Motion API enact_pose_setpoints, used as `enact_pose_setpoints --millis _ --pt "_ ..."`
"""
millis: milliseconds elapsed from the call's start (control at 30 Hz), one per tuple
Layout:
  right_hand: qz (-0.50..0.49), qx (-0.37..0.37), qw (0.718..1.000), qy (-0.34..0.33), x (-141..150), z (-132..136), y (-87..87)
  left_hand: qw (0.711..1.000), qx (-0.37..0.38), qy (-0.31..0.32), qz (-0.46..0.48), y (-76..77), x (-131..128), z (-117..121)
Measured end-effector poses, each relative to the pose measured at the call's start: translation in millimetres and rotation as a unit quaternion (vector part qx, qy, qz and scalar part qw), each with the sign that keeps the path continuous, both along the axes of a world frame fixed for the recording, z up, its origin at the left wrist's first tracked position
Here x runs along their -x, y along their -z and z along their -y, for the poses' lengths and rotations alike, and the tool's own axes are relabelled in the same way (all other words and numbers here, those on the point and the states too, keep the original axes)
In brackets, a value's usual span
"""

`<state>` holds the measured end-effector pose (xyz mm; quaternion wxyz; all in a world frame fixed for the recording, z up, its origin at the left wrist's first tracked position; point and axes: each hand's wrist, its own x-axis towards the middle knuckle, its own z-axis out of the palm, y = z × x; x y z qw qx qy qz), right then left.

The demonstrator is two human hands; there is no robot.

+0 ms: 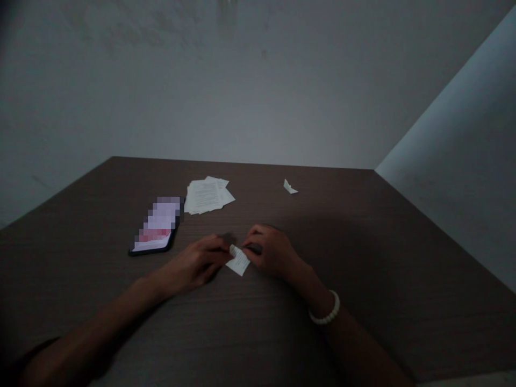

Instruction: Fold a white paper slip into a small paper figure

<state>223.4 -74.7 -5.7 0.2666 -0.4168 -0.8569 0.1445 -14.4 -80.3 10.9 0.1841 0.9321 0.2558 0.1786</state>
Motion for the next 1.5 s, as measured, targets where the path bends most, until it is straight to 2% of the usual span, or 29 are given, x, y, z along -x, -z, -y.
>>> enact_pose_setpoints --millis 133,233,367,567,933,1100,1500 --pt "-0.007 -0.001 1.0 0.005 1 0 -0.5 0.996 -0.05 -0.064 -0.042 1.3 -1 2" --pt "-0.005 -0.006 1.0 0.024 3 1 -0.3 0.99 -0.083 -0.081 -0.079 -1.7 -1 3" --pt "0.008 -0.014 0.999 0.047 5 1 0.9 0.99 -0.083 -0.073 -0.093 -5.3 -1 4" --pt "0.002 -0.022 0.998 0.053 6 0 3.1 0.996 -0.069 -0.029 -0.056 -4.4 -1 5" --pt "-0.006 -0.032 0.995 0.09 19 11 -4.7 0.991 -0.098 -0.037 -0.087 -7.2 -4 7" --pt "-0.023 -0.014 0.992 0.123 24 13 -4.6 0.99 -0.102 -0.035 -0.085 -6.6 -4 7" --pt "-0.013 0.045 0.992 0.116 10 10 -5.3 0.991 -0.101 -0.044 -0.074 -4.2 -2 5"
